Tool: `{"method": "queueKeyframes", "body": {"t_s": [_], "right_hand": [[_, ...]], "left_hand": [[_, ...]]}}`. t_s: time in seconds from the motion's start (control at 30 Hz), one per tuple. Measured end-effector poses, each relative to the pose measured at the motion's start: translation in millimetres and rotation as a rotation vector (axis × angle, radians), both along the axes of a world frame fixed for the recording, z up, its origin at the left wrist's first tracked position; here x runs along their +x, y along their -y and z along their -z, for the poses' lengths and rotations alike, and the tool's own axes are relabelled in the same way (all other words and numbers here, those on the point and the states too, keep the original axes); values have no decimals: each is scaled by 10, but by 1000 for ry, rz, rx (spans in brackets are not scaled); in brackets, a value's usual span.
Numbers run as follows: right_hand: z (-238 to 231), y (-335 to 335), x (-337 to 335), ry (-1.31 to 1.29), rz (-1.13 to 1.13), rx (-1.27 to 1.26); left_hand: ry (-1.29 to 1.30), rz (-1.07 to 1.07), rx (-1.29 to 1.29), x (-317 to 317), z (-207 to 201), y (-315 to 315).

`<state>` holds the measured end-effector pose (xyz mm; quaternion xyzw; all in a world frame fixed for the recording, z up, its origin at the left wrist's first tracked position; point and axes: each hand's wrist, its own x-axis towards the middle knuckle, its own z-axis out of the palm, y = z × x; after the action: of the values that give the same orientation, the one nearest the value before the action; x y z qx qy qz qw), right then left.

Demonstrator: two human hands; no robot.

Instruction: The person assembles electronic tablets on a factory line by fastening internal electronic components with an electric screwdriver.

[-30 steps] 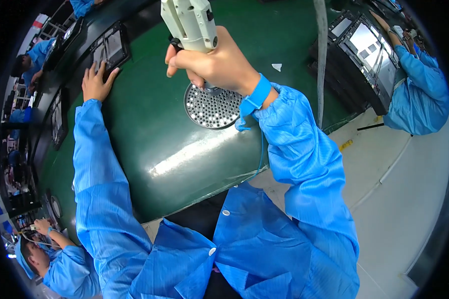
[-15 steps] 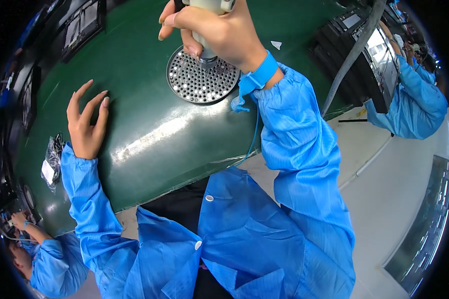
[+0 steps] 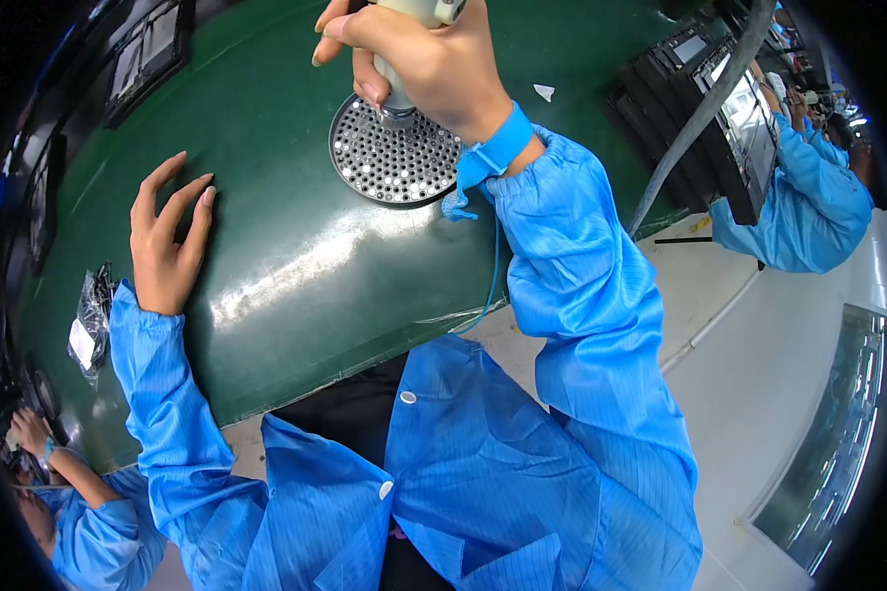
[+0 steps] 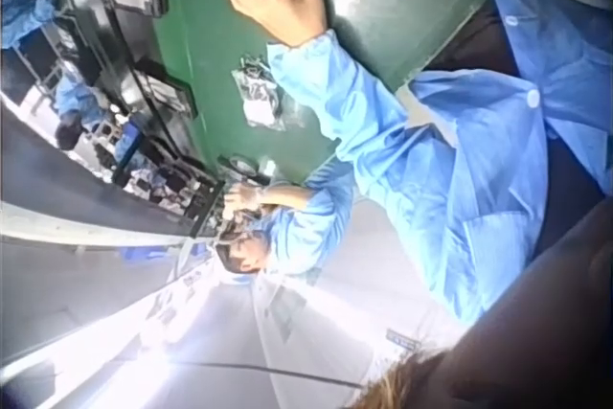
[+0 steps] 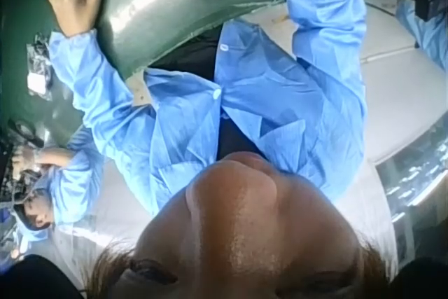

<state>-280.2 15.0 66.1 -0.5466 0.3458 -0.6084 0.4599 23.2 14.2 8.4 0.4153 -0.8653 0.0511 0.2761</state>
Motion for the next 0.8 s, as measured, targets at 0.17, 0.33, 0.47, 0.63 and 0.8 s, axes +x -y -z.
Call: {"method": "queueKeyframes", "body": {"t_s": [0.17,0.33,0.47,0.63,0.8], "right_hand": [[31,58,33,12,-20,-53],[61,82,30,17,-23,-23],[67,93,35,22,-27,-26],[62,88,60,37,-24,-20],[26,60,29,-27,-36,-33]], "left_hand": [[-8,7,16,-2,14,18],[-9,8,26,11,21,22],[-9,8,36,20,33,23],[-21,-9,76,11,41,16],[3,-3,51,13,36,25]]}}
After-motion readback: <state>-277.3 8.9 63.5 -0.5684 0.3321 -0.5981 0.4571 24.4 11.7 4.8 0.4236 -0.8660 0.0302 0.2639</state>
